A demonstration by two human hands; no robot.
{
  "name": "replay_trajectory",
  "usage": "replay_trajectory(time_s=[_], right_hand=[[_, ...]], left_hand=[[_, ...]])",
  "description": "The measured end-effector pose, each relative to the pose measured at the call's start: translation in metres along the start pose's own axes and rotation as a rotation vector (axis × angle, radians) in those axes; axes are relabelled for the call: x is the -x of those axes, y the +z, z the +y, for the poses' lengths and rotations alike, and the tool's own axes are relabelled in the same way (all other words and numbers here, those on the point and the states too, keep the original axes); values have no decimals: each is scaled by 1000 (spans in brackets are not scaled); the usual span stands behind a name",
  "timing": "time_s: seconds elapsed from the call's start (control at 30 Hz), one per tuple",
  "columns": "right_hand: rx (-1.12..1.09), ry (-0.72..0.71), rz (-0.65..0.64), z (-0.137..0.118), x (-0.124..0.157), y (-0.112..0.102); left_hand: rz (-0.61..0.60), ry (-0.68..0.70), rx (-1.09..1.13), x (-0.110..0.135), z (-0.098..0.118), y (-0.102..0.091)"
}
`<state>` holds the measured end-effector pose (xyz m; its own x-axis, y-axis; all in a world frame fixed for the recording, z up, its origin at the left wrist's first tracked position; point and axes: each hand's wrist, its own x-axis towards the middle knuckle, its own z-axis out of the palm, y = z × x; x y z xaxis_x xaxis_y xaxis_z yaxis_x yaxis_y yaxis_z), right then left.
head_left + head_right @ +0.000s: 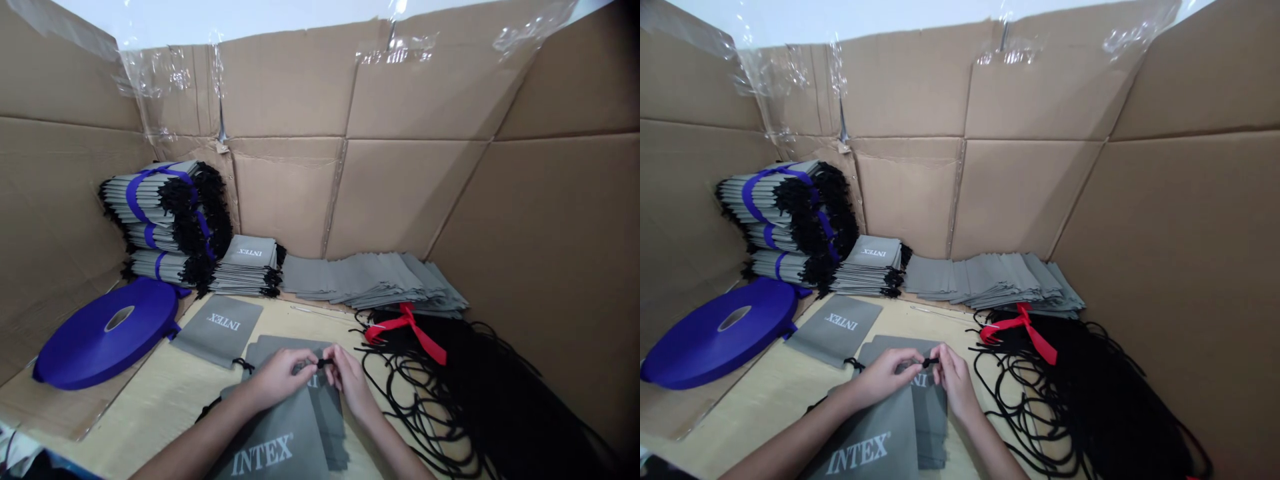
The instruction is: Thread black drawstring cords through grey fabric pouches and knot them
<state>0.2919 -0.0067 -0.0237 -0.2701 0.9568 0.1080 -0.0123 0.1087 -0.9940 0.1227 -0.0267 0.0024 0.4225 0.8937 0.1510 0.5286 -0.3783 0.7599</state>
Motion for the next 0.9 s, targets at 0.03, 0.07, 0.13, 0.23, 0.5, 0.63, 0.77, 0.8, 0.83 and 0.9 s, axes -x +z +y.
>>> replay_trajectory(time_s=[0.03, 0.07, 0.13, 0.23, 0.5, 0.63, 0.77, 0.8, 0.83, 0.9], right_hand=[[13, 0, -11, 0, 1, 0], [19, 4, -24, -1, 1, 0], [33, 18, -68, -2, 1, -2], [23, 66, -164, -2, -1, -6], [107, 58, -264, -4, 1, -7], [393, -114, -272, -6, 6, -4], [361, -121, -309, -5, 9, -4], [368, -134, -301, -5, 9, -4], [376, -150, -287, -6, 9, -5], [350, -154, -264, -7, 9, -4]], left_hand=[[-7, 0, -45, 1, 0, -1], [-14, 2, -98, 1, 1, -2], [-26, 13, -216, 3, 3, -3], [-37, 49, -349, 6, 7, -5], [-46, 43, -272, 5, 5, -6], [-53, -12, -242, 4, 1, -6], [-58, -26, -298, 4, 1, -7], [-61, -21, -295, 4, 1, -8], [-64, -17, -286, 4, 1, -8], [-75, -10, -254, 4, 2, -9]])
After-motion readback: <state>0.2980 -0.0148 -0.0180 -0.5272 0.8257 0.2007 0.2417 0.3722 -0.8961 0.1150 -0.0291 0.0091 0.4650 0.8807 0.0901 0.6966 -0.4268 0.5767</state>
